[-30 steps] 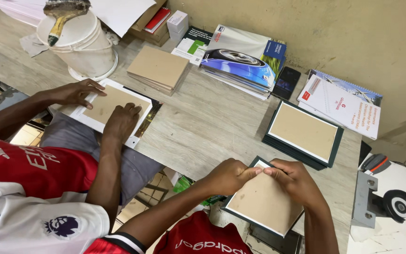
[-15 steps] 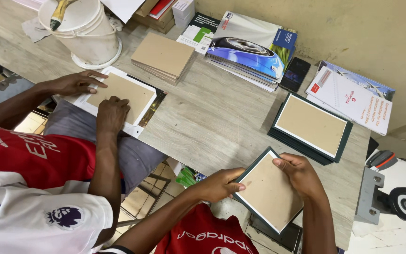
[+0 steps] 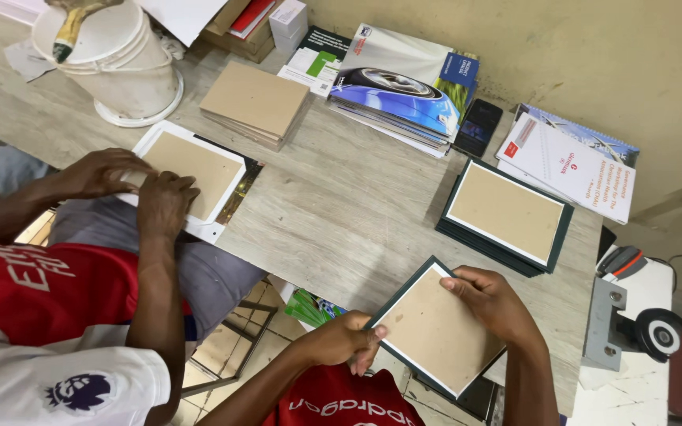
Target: The person aligns a beige book cover onto a white backing sheet and presses it down to adhere. They repeat this process for several units, stacking the finished items on the right side of the table.
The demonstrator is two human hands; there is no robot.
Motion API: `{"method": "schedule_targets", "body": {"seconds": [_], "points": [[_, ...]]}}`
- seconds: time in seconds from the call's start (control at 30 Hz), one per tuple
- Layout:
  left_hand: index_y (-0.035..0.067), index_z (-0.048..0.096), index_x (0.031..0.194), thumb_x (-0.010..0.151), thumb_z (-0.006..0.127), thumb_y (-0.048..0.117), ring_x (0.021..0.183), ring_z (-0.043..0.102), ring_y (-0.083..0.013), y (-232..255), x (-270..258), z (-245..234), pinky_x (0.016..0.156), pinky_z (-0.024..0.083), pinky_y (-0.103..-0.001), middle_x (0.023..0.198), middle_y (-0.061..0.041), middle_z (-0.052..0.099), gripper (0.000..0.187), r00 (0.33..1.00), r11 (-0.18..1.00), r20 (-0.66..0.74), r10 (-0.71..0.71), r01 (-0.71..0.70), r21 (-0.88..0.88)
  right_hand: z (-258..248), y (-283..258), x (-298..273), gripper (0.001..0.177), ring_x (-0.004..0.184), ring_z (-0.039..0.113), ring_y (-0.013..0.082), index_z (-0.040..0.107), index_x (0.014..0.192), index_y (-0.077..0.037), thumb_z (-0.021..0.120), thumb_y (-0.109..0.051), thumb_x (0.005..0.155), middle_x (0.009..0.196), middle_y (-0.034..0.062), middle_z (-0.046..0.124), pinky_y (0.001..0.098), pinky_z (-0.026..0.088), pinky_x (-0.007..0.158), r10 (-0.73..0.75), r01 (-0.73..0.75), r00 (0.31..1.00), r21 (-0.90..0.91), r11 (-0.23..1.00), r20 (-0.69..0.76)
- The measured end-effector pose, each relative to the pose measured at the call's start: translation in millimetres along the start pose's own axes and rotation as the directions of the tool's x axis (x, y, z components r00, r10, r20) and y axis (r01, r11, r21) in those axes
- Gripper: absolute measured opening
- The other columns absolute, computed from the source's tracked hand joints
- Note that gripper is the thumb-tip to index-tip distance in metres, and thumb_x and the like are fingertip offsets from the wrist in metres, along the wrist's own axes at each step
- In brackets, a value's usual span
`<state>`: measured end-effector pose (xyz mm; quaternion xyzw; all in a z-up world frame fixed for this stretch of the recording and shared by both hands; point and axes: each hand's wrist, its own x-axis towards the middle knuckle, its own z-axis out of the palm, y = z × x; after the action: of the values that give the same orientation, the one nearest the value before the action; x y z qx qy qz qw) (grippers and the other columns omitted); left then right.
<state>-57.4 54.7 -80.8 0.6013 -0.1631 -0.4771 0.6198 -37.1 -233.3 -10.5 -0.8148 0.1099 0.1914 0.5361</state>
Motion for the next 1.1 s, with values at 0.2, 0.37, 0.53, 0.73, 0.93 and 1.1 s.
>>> {"method": "schedule_targets", "body": {"seconds": [0.2, 0.37, 0.53, 0.73, 0.93, 1.1], "points": [[0.012, 0.052, 0.089, 0.103, 0.055, 0.047, 0.064, 0.065, -0.0171, -5, -13, -32, 0.067, 0.055, -0.031, 0.07, -0.006, 0.066, 0.037, 0.999, 0.985, 0.011, 0.043, -0.041, -0.165, -28, 29, -29, 0.063, 0.128, 0.061, 0.0295, 0.047, 0.153, -0.009, 0.049, -0.035, 0.097, 0.148, 0.012, 0.06, 0.0434, 0.049, 0.104, 0.126, -0.075, 0.877, 0.126, 0.989, -0.463], [0.01, 0.051, 0.082, 0.106, 0.052, 0.038, 0.061, 0.062, -0.0211, -17, 1, -44, 0.06, 0.053, -0.034, 0.064, -0.008, 0.059, 0.037, 0.998, 0.927, -0.069, 0.004, -0.029, -0.373, 25, 19, -30, 0.069, 0.13, 0.053, 0.0405, 0.037, 0.159, -0.013, 0.039, -0.045, 0.099, 0.157, 0.0181, 0.047, 0.0528, 0.048, 0.104, 0.495, -0.331, 0.811, 0.455, 0.827, -0.311], [0.008, 0.057, 0.072, 0.104, 0.05, 0.046, 0.059, 0.063, -0.0189, 0, 9, -53, 0.067, 0.054, -0.033, 0.062, -0.009, 0.063, 0.051, 0.994, 0.979, -0.089, -0.065, 0.046, -0.197, 38, 89, -21, 0.052, 0.03, 0.022, 0.009, 0.066, 0.134, -0.008, 0.063, -0.042, 0.095, 0.05, 0.0046, 0.041, 0.026, 0.011, 0.025, 0.483, -0.237, 0.845, 0.649, 0.723, -0.23], [0.008, 0.059, 0.075, 0.104, 0.054, 0.043, 0.053, 0.067, -0.0198, 10, 38, -78, 0.051, 0.055, -0.029, 0.06, -0.008, 0.065, 0.046, 1.0, 0.996, -0.02, 0.007, -0.008, -0.093, 9, 68, -39, 0.052, 0.098, 0.085, 0.0412, 0.078, 0.118, 0.017, 0.076, -0.02, 0.081, 0.116, 0.0294, 0.085, 0.0374, 0.054, 0.098, 0.56, -0.512, 0.829, 0.384, 0.769, -0.016], [0.003, 0.046, 0.153, 0.087, 0.061, 0.053, 0.106, 0.062, -0.0252, 66, 102, -75, 0.092, 0.061, -0.038, 0.116, -0.014, 0.058, 0.084, 0.958, 0.883, -0.185, 0.218, -0.275, -0.381, -64, 81, -12, 0.035, 0.139, 0.061, 0.0283, 0.074, 0.128, -0.012, 0.06, -0.015, 0.096, 0.14, 0.0128, 0.071, 0.0412, 0.041, 0.12, -0.407, 0.41, 0.873, -0.048, 0.911, -0.269], [0.01, 0.028, 0.164, 0.102, 0.065, 0.023, 0.152, 0.024, -0.0438, 128, 190, -69, 0.122, 0.028, -0.053, 0.164, -0.032, 0.023, 0.073, 0.891, 0.883, -0.292, 0.348, -0.416, -0.216, -100, 20, 35, 0.041, 0.154, 0.034, 0.0366, 0.069, 0.131, -0.01, 0.07, -0.007, 0.09, 0.154, 0.0164, 0.054, 0.0487, 0.023, 0.128, -0.678, 0.455, 0.545, -0.506, 0.733, -0.493]]}}
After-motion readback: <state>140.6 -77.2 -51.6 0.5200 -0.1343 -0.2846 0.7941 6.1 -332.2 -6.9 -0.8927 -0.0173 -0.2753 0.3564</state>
